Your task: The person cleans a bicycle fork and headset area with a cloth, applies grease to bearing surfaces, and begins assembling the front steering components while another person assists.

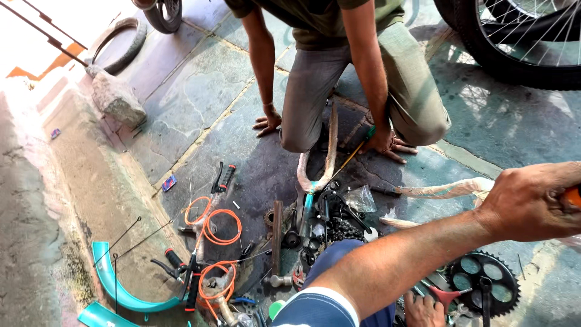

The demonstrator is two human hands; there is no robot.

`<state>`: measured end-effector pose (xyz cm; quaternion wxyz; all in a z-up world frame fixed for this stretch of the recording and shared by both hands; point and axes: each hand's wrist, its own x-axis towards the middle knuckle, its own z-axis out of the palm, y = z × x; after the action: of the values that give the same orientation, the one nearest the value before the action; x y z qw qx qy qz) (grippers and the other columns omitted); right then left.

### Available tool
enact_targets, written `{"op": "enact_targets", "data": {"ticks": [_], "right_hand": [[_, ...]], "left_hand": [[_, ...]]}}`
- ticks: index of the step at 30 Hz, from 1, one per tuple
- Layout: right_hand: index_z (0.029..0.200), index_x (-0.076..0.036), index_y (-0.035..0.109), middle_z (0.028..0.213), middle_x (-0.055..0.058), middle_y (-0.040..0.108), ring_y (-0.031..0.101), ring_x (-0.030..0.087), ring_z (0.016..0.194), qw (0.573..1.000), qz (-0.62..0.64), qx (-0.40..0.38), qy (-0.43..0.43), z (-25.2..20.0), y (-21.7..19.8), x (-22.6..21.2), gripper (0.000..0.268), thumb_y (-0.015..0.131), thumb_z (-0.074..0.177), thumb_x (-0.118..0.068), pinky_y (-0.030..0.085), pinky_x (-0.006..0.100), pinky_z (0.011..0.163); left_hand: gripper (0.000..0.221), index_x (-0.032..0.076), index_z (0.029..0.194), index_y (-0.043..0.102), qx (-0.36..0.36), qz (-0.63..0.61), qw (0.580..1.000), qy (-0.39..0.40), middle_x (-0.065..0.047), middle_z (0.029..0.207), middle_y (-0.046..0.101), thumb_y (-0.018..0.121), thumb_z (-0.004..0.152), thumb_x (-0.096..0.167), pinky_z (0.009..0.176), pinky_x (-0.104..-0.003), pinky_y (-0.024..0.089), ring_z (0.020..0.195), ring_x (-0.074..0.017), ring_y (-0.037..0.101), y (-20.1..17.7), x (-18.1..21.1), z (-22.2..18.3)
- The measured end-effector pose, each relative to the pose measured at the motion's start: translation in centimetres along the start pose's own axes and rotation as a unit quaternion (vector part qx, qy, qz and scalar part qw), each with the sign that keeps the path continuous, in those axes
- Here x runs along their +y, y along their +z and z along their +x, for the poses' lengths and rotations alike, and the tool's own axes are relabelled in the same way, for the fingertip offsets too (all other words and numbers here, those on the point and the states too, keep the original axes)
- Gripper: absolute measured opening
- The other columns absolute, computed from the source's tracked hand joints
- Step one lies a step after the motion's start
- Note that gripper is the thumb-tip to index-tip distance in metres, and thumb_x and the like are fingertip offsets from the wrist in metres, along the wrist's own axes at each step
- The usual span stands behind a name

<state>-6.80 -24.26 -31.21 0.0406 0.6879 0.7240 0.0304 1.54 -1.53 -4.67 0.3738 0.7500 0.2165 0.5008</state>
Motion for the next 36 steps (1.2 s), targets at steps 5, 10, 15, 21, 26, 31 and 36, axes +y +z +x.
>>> {"op": "enact_targets", "data": {"ticks": [5,10,15,21,26,31,36], "right_hand": [[0.120,-0.016,0.068,0.090,0.006,0.073,0.069,0.023,0.089,0.952,0.267,-0.101,0.107,2.2,-0.4,1.0,0.041,0.070,0.080,-0.024,0.050,0.040,0.079],[0.124,-0.009,0.066,0.109,0.010,0.079,0.072,0.023,0.104,0.718,0.600,-0.076,0.345,-0.9,-6.0,7.3,0.046,0.076,0.081,-0.021,0.052,0.034,0.094],[0.115,0.000,0.070,0.101,0.012,0.072,0.064,0.021,0.099,0.596,0.730,0.118,0.312,-0.8,-20.4,15.1,0.036,0.073,0.082,-0.014,0.049,0.034,0.090],[0.107,-0.004,0.061,0.113,0.014,0.070,0.064,0.019,0.109,0.580,0.748,0.271,0.178,1.6,-35.3,20.2,0.028,0.075,0.084,-0.011,0.047,0.033,0.099],[0.102,0.001,0.063,0.124,0.018,0.070,0.064,0.023,0.112,0.617,0.723,0.275,0.142,5.5,-40.1,21.3,0.023,0.078,0.089,-0.011,0.050,0.038,0.101],[0.115,-0.008,0.062,0.119,0.014,0.072,0.067,0.021,0.114,0.817,0.497,0.229,0.183,8.6,-43.8,21.1,0.045,0.083,0.077,-0.021,0.051,0.038,0.103],[0.128,-0.017,0.067,0.116,0.006,0.075,0.069,0.021,0.112,0.924,0.323,0.139,0.153,9.9,-46.5,21.2,0.059,0.087,0.073,-0.025,0.053,0.040,0.101]], "left_hand": [[0.038,0.018,0.116,0.060,0.005,0.012,1.000,-0.001,0.000,0.103,0.069,0.072,0.093,0.046,0.087,-0.026,0.057,0.097,-0.0174,0.071,-1.3,0.0,1.2],[0.039,0.015,0.121,0.068,-0.024,-0.093,0.995,0.012,-0.004,0.108,0.075,0.081,0.091,0.037,0.090,-0.028,0.061,0.098,-0.0166,0.076,-2.6,4.0,2.4],[0.040,0.008,0.114,0.070,-0.025,-0.071,0.997,-0.028,-0.008,0.098,0.075,0.083,0.084,0.032,0.084,-0.035,0.061,0.090,-0.0219,0.075,-5.6,7.8,3.5],[0.038,0.008,0.109,0.069,-0.020,-0.068,0.997,0.000,-0.008,0.097,0.074,0.084,0.084,0.032,0.079,-0.036,0.060,0.086,-0.0241,0.074,-6.4,9.6,4.0],[0.037,0.009,0.109,0.069,-0.018,-0.069,0.997,0.020,-0.009,0.096,0.074,0.085,0.084,0.031,0.077,-0.037,0.059,0.087,-0.0267,0.074,-6.7,9.7,3.4],[0.036,0.009,0.112,0.069,-0.017,-0.063,0.997,0.043,-0.010,0.100,0.074,0.082,0.085,0.028,0.078,-0.039,0.059,0.090,-0.0296,0.074,-6.9,9.4,3.2],[0.039,0.008,0.115,0.068,-0.036,-0.075,0.996,0.041,-0.011,0.101,0.073,0.081,0.083,0.027,0.079,-0.040,0.059,0.091,-0.0303,0.074,-7.1,9.4,3.2]]}}
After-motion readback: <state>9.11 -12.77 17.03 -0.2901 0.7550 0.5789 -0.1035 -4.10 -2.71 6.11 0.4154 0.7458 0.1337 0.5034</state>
